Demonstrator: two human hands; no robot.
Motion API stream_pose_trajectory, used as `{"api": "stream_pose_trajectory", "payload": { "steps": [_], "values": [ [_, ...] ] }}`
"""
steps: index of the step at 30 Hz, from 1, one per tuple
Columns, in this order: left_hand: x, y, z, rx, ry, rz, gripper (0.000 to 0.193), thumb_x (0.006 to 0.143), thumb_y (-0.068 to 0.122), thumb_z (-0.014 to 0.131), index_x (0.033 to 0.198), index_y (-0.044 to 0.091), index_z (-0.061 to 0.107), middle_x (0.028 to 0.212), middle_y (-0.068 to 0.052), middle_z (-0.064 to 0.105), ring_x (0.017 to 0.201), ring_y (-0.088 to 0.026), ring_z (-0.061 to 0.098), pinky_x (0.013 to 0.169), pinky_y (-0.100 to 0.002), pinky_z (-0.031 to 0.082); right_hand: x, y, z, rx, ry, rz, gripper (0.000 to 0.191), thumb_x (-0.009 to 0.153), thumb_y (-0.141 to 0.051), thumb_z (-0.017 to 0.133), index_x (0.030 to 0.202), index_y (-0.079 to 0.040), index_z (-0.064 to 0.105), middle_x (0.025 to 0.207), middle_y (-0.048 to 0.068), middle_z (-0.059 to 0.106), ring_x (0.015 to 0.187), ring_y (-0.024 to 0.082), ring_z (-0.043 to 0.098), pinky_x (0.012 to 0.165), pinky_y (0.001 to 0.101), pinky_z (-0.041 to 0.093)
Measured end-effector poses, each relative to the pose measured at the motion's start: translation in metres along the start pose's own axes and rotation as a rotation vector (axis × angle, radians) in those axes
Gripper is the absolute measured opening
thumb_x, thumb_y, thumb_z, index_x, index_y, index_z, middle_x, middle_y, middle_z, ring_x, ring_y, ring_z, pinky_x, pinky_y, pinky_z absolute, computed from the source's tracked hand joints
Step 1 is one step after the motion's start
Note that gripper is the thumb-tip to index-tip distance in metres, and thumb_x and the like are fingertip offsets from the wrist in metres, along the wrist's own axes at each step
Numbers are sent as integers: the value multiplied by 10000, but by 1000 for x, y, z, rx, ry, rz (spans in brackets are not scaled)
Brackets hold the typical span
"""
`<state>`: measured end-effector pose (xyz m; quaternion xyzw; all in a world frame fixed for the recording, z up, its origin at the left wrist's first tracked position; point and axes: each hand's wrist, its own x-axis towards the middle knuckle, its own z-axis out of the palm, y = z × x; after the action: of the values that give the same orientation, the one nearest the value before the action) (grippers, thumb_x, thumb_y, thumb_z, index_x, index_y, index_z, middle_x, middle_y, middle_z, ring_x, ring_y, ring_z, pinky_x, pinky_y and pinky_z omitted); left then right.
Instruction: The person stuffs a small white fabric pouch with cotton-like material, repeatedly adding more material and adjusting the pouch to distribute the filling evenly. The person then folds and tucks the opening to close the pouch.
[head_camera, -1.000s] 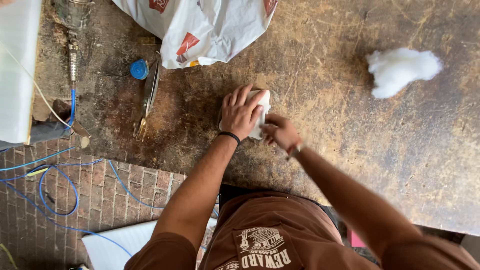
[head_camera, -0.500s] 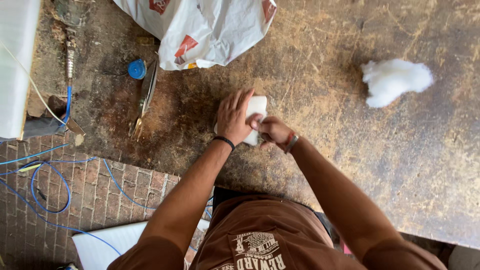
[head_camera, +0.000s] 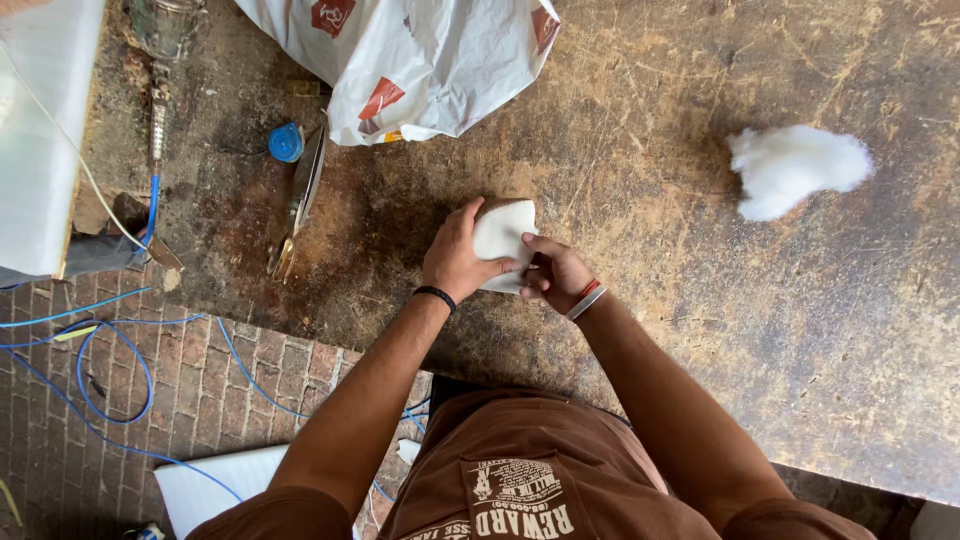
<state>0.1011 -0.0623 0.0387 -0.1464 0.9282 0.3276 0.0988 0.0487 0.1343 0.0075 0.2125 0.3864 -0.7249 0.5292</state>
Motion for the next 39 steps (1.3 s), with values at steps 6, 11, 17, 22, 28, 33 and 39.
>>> {"api": "stream_pose_trajectory", "payload": {
  "steps": [6,11,17,22,28,33,39],
  "values": [
    [-3,8,0,-12,99,0,1117,601,504,964,1476,62,429,1416,-222,550,1325,-390,518,1071,-490,466,-21,-5,4,-296,120,-5,371,950,-426,652,1030,-66,605,709,58,610,480,144,489,535,354,509],
    [-2,12,1,21,62,-52,1052,641,559,921,1463,85,466,1376,-205,587,1291,-386,552,1051,-490,484,-37,-24,24,-746,182,-155,361,901,-422,689,1116,-133,659,1015,47,729,756,212,731,735,386,616],
    [-12,27,-6,2,97,-18,1083,620,536,938,1457,46,455,1446,-249,535,1321,-420,511,1072,-502,454,-115,-118,-58,-1465,1186,-1135,608,787,-218,904,1336,-165,649,1491,242,494,1371,420,459,1126,588,363],
    [-15,62,-12,297,82,79,1073,613,486,959,1448,41,452,1489,-274,420,1362,-436,427,1108,-594,355,-130,-173,-128,-1568,1219,-412,781,716,-234,869,1440,-289,582,1565,241,386,1348,436,493,1042,544,485],
    [-3,136,27,190,-33,461,855,717,250,903,1443,102,476,1567,-265,364,1431,-423,397,1138,-566,392,-90,-112,-133,-1361,850,-575,469,881,-197,781,1321,-116,639,1115,130,744,888,237,744,777,364,650],
    [34,145,59,158,-289,417,721,841,151,821,1490,152,507,1303,-149,653,1155,-305,655,933,-460,580,-53,-52,-119,-722,448,-536,286,876,-80,695,1143,23,697,996,185,786,821,231,757,685,333,627],
    [67,96,55,124,-35,287,496,731,65,833,1203,98,681,1201,-127,720,1057,-292,704,870,-416,597,-52,-38,-154,-190,579,-525,447,846,-18,606,1284,36,537,1039,198,718,851,277,723,626,366,617]
  ]
}}
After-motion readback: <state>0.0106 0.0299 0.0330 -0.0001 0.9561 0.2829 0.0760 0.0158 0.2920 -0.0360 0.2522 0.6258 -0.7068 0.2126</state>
